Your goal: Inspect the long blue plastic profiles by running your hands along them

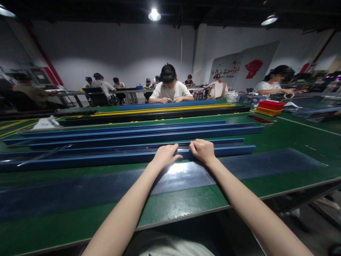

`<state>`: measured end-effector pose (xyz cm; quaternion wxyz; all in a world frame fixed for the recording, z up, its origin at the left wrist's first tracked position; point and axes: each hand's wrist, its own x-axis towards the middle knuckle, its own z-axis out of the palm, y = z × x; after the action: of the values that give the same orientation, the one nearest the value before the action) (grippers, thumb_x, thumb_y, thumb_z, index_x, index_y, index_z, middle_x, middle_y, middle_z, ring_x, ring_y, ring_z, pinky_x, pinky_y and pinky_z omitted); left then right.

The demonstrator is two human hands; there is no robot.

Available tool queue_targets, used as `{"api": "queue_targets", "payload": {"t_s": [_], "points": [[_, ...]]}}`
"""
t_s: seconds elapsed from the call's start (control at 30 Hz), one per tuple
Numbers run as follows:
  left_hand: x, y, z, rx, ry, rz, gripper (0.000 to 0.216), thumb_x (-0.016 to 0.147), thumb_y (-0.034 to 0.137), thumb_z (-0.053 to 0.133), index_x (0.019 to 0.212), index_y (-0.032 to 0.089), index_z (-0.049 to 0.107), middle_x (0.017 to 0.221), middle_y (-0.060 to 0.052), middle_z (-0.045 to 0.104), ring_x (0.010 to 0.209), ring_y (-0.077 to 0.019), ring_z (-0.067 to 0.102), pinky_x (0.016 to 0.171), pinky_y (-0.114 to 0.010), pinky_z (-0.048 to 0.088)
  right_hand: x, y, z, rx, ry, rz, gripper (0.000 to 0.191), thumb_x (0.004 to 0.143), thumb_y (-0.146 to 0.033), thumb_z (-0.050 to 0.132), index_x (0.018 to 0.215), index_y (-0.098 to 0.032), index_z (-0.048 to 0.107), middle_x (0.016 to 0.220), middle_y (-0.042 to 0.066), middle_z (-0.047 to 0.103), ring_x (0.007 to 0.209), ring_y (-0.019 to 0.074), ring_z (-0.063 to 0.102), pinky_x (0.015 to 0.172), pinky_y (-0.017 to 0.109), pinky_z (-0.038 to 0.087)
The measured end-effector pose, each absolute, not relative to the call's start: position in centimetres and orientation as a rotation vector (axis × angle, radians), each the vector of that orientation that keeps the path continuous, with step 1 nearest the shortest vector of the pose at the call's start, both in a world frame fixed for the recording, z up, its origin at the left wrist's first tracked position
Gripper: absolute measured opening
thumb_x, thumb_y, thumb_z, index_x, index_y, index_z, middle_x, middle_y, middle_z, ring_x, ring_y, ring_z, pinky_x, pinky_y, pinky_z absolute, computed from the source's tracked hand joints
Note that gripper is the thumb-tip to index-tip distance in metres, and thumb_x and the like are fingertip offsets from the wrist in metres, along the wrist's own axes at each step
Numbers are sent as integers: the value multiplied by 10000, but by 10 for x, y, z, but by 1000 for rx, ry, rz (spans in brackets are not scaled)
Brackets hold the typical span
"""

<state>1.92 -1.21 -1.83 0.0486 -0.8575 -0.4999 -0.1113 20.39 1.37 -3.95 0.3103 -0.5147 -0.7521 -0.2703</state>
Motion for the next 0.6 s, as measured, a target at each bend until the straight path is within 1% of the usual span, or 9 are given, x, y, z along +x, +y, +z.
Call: {"api": "queue_targets", "payload": {"t_s": [0.2, 0.6], "points": [[20, -13, -18, -2610, -1498, -322, 259, 804, 436, 519, 901, 197, 500, 904, -63, 653, 860, -229, 613, 683, -282, 442, 201, 16, -41, -1432, -1976, -658, 405, 805, -261, 387, 499, -147, 626, 537, 56, 614, 477, 97, 485, 470, 248, 165], [20, -12, -19, -2600, -1475, -296, 255, 814, 430, 505, 924, 201, 487, 917, -66, 650, 871, -221, 608, 698, -279, 438, 204, 18, -40, -1409, -2036, -639, 399, 805, -264, 388, 511, -154, 633, 545, 57, 620, 475, 103, 489, 484, 254, 186]]}}
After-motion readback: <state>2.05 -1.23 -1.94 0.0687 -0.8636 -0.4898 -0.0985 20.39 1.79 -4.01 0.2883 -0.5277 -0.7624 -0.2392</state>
